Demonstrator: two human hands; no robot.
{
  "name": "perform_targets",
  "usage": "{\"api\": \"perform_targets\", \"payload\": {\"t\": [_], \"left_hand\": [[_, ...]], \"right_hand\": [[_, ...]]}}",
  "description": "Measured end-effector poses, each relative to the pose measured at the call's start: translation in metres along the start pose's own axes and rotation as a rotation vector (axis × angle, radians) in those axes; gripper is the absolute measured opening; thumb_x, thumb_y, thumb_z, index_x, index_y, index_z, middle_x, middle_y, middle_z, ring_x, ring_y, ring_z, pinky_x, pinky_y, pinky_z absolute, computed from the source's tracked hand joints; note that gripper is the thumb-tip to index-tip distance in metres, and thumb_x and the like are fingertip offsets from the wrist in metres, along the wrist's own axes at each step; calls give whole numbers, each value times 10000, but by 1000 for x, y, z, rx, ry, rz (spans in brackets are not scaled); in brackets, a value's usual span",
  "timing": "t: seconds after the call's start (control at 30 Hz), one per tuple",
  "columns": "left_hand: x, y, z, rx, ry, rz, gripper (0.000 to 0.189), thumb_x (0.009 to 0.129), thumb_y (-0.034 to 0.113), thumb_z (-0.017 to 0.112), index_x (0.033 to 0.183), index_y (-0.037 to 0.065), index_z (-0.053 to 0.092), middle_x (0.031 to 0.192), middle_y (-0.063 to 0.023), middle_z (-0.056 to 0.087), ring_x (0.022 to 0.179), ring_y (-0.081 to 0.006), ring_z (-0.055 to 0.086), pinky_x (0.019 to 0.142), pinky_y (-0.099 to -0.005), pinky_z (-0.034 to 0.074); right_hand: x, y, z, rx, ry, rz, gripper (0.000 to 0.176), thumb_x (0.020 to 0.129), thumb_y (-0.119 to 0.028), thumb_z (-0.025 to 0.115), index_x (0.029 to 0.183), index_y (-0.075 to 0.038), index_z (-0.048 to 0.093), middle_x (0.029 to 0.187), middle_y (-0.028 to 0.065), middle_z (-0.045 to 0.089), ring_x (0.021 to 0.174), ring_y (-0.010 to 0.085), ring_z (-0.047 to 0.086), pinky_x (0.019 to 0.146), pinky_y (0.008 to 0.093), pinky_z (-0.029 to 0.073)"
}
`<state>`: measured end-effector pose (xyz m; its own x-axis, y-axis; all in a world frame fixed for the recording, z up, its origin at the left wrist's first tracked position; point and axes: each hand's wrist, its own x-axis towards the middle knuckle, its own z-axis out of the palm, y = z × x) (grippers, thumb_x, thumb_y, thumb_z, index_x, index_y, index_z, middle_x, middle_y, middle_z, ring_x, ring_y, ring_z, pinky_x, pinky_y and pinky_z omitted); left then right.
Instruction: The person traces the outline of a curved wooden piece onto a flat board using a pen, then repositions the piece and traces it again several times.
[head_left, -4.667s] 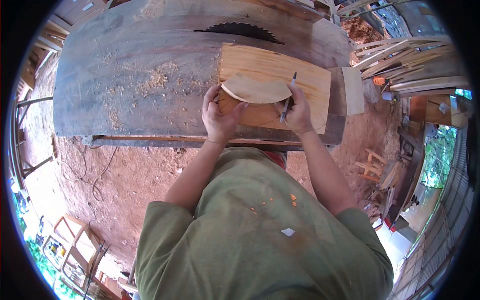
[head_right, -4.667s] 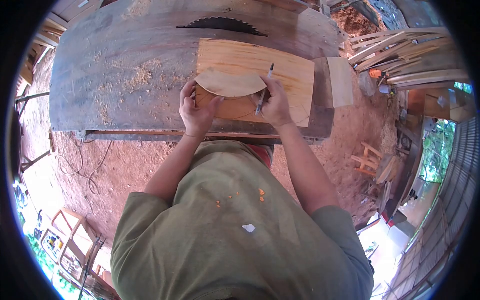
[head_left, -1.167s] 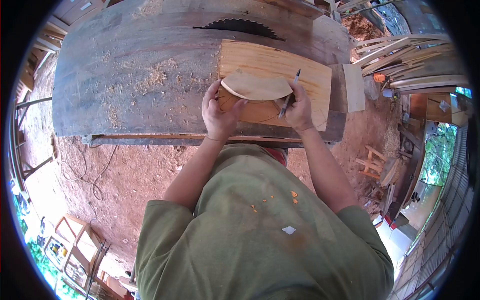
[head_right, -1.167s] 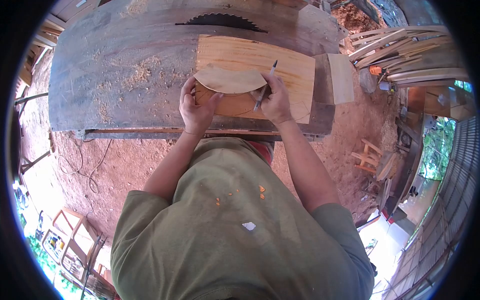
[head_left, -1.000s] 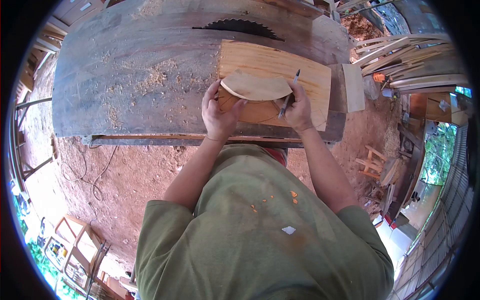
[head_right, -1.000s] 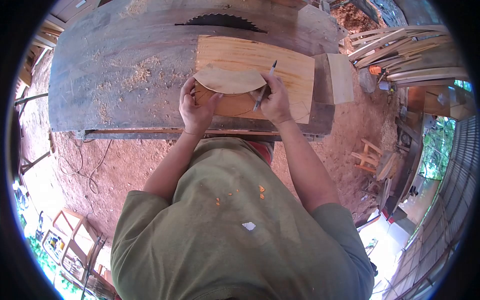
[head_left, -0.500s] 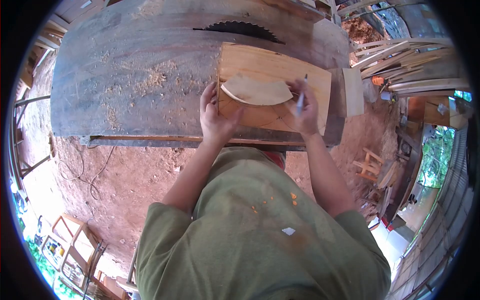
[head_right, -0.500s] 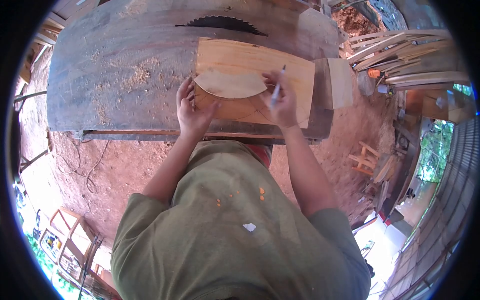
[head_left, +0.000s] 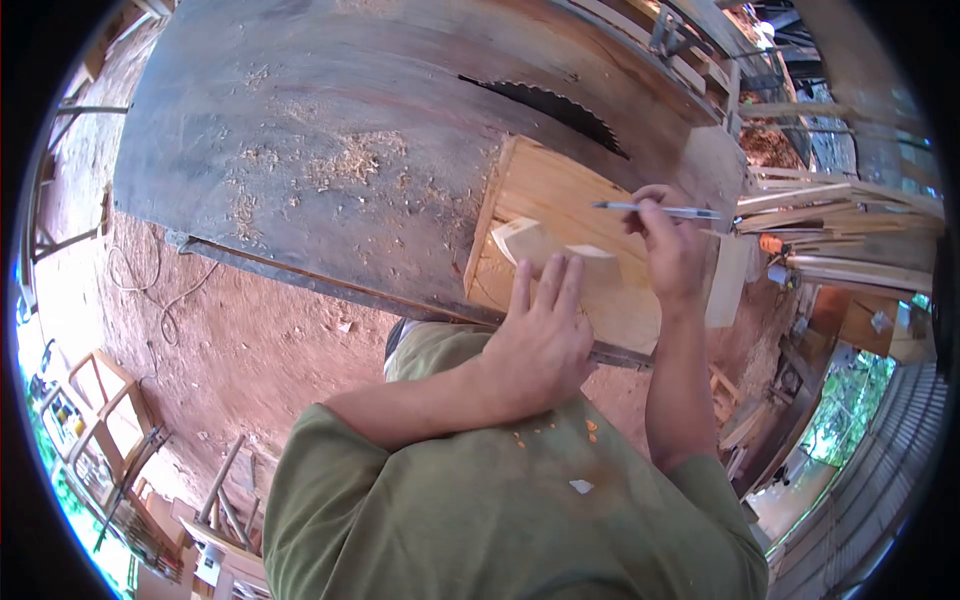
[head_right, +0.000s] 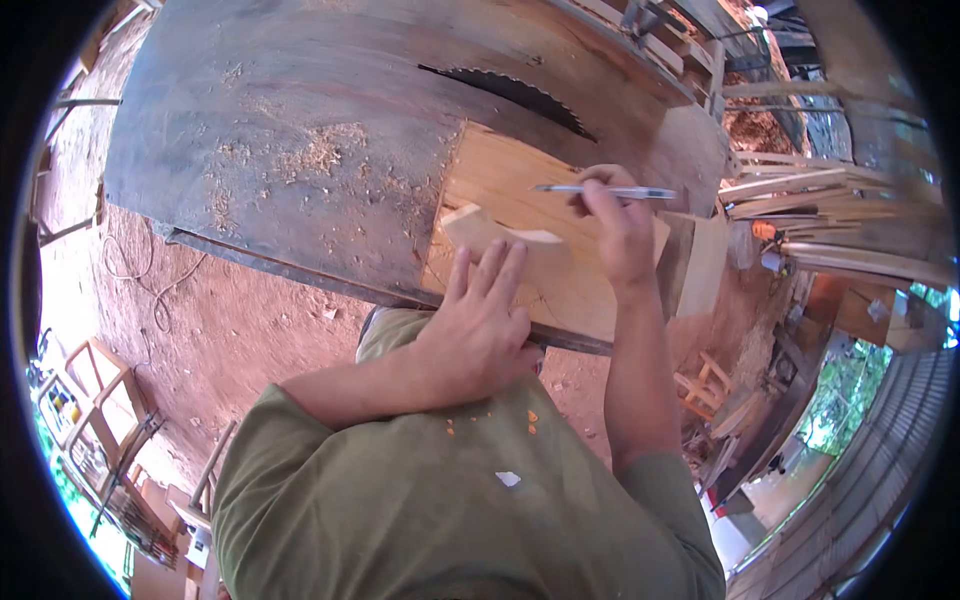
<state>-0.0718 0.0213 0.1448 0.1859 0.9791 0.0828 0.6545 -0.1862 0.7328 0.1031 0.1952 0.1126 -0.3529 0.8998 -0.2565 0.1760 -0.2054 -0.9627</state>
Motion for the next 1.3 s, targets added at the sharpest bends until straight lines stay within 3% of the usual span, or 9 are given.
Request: {"api": "perform_targets", "payload": {"t": [0.3, 0.63, 0.7, 0.73, 0.8, 0.83, 0.9, 1.23, 1.3], "left_hand": [[16, -1, -13, 97, -228, -15, 431, 859, 367, 762, 906, -61, 742, 1525, -448, 437, 1419, -589, 469, 1107, -755, 406], [19, -6, -26, 38, -378, 23, 590, 844, 466, 784, 1026, -91, 716, 1527, -471, 412, 1472, -599, 400, 1104, -748, 417], [18, -6, -25, 37, -371, 20, 600, 844, 468, 785, 1040, -94, 714, 1526, -471, 413, 1472, -598, 401, 1108, -747, 413], [17, -6, -24, 47, -359, 21, 613, 841, 473, 788, 1054, -97, 710, 1529, -471, 411, 1471, -595, 404, 1113, -745, 409], [17, -5, -23, 55, -346, 24, 627, 837, 478, 790, 1067, -99, 707, 1532, -471, 408, 1470, -593, 407, 1118, -743, 405], [17, -5, -22, 62, -354, 21, 630, 834, 481, 792, 1073, -96, 706, 1531, -468, 412, 1469, -590, 411, 1122, -741, 401], [17, -4, -22, 69, -359, 22, 633, 831, 483, 794, 1078, -93, 705, 1531, -466, 416, 1468, -588, 414, 1127, -739, 397], [18, -3, -21, 67, -374, -3, 582, 819, 476, 806, 1049, -53, 729, 1549, -439, 423, 1479, -568, 414, 1136, -736, 386], [18, -3, -23, 67, -375, 0, 571, 818, 475, 807, 1044, -45, 738, 1551, -435, 423, 1481, -568, 411, 1138, -736, 382]], "right_hand": [[43, -22, 75, -421, -532, 216, 205, 969, -138, 726, 1048, 48, 764, 927, 93, 771, 871, 134, 703, 776, 310, 568], [50, -30, 93, -565, -598, 121, 220, 944, -161, 717, 1045, 31, 751, 861, 139, 755, 809, 197, 711, 743, 370, 557], [50, -34, 93, -748, -514, 5, 227, 934, -206, 669, 1006, -14, 765, 874, 204, 741, 795, 333, 715, 749, 426, 546], [50, -34, 95, -749, -515, 5, 227, 934, -206, 669, 1006, -14, 765, 874, 204, 741, 795, 333, 715, 749, 426, 546], [47, -34, 103, -496, -545, 39, 223, 924, -213, 671, 998, -26, 769, 864, 207, 738, 802, 367, 714, 756, 439, 551], [46, -30, 103, -500, -543, 38, 223, 924, -213, 671, 998, -26, 769, 864, 207, 738, 802, 367, 714, 756, 439, 551], [45, -22, 103, -563, -558, 24, 196, 921, -157, 710, 990, 21, 754, 835, 157, 747, 776, 234, 706, 730, 377, 539], [45, -28, 94, -564, -506, 46, 185, 909, -148, 705, 971, 22, 745, 766, 144, 719, 699, 214, 656, 705, 381, 528], [51, -35, 89, -733, -462, 116, 185, 920, -151, 703, 972, 22, 741, 787, 143, 723, 718, 198, 652, 706, 375, 525]]}}
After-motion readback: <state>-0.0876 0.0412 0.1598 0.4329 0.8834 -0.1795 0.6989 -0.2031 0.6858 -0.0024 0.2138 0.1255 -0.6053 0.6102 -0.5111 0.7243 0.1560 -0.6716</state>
